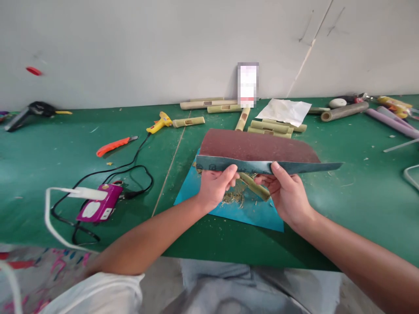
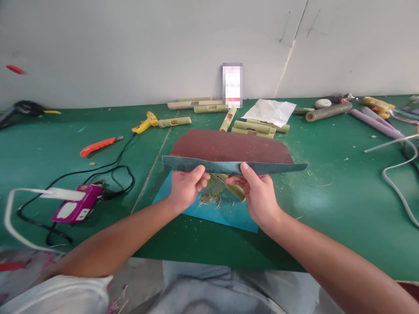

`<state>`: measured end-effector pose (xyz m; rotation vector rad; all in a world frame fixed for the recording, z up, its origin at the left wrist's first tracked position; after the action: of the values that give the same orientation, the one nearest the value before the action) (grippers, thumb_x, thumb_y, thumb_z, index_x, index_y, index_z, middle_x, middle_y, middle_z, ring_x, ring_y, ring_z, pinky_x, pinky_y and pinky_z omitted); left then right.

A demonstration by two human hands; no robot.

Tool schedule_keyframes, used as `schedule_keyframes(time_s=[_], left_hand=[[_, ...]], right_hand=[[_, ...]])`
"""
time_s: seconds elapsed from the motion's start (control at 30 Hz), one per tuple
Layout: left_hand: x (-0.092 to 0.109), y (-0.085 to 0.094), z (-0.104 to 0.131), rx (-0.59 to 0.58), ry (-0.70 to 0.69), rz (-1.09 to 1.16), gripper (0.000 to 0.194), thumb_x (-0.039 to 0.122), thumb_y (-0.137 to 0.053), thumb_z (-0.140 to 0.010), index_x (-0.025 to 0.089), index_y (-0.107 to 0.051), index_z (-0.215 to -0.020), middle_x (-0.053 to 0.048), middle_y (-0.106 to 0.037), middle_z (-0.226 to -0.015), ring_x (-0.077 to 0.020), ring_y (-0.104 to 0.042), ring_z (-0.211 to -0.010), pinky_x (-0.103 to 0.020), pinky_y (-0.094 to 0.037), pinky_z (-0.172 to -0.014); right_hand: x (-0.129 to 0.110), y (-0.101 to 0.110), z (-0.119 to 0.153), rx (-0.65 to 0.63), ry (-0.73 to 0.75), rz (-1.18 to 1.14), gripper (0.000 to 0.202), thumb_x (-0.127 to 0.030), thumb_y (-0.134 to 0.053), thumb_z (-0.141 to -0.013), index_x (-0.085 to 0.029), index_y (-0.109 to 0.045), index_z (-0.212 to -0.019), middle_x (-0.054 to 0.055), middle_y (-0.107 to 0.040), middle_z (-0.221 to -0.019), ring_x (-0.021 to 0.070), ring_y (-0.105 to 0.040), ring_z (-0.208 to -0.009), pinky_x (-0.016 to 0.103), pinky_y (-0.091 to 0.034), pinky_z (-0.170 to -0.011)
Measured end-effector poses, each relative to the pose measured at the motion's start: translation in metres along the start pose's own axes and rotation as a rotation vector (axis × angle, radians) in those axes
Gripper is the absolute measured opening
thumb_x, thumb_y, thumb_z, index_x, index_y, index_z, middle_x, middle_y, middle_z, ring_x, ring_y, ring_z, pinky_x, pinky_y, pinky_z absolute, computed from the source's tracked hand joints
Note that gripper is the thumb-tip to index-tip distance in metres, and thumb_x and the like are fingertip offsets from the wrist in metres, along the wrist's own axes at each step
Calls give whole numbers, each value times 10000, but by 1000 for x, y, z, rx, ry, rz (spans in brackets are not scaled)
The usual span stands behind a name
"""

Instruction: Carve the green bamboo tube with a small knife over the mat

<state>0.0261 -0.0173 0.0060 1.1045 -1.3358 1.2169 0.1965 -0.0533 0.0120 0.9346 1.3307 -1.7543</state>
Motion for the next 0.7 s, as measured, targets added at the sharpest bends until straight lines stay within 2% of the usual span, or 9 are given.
schedule_keyframes(time_s=[0.1, 0.17, 0.33, 0.43, 0.53, 0.7], left_hand=[[5, -4, 3, -87, 9, -35, 493, 642, -741, -734, 169, -689, -609, 9, -558, -471, -60, -410, -391, -212, -309, -400], [7, -7, 5, -105, 30, -18, 516, 668, -729, -735, 167, -695, -613, 6, -561, -476, -60, -406, -392, -215, -307, -401], [6, -9, 5, -75, 103, 11, 568, 702, -704, -733, 163, -663, -558, 3, -534, -447, -67, -423, -399, -211, -312, -401], [4, -8, 6, -54, 120, -16, 588, 713, -684, -734, 168, -625, -522, 16, -495, -413, -62, -395, -369, -209, -287, -380], [4, -3, 6, -47, 87, -42, 591, 703, -669, -752, 170, -602, -505, 17, -493, -401, -57, -380, -345, -208, -275, -364], [1, 4, 6, -29, -1, 1, 573, 651, -680, -786, 172, -594, -486, 9, -509, -400, -61, -412, -347, -203, -288, -362]], right_hand=[[2, -3, 3, 11, -9, -5, 323, -527, -767, -779, -212, -738, -716, 47, -739, -700, 207, -708, -707, 412, -561, -863], [4, -3, 5, 0, -34, -4, 343, -531, -766, -777, -201, -738, -689, 62, -739, -694, 223, -717, -727, 428, -557, -885], [7, -1, 7, -4, -87, -29, 374, -549, -771, -764, -188, -738, -673, 79, -744, -705, 228, -722, -731, 428, -553, -901], [6, -3, 7, -18, -90, -33, 366, -553, -780, -751, -190, -741, -725, 74, -751, -731, 227, -719, -724, 427, -563, -868], [4, -3, 6, -39, -42, -48, 333, -529, -801, -733, -212, -752, -822, 46, -759, -769, 207, -710, -707, 394, -572, -817], [1, 2, 2, -57, 2, 2, 434, -624, -724, -769, -198, -741, -682, 65, -742, -707, 193, -689, -676, 349, -565, -762]])
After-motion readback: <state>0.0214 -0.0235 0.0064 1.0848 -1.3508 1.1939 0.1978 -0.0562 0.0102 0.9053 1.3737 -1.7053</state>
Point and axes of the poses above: each hand's wrist, its own z-axis away from the middle knuckle, its own y-axis out of the back of the hand, x = y × z, the point moved 2 cm from there along -z, towards the middle knuckle
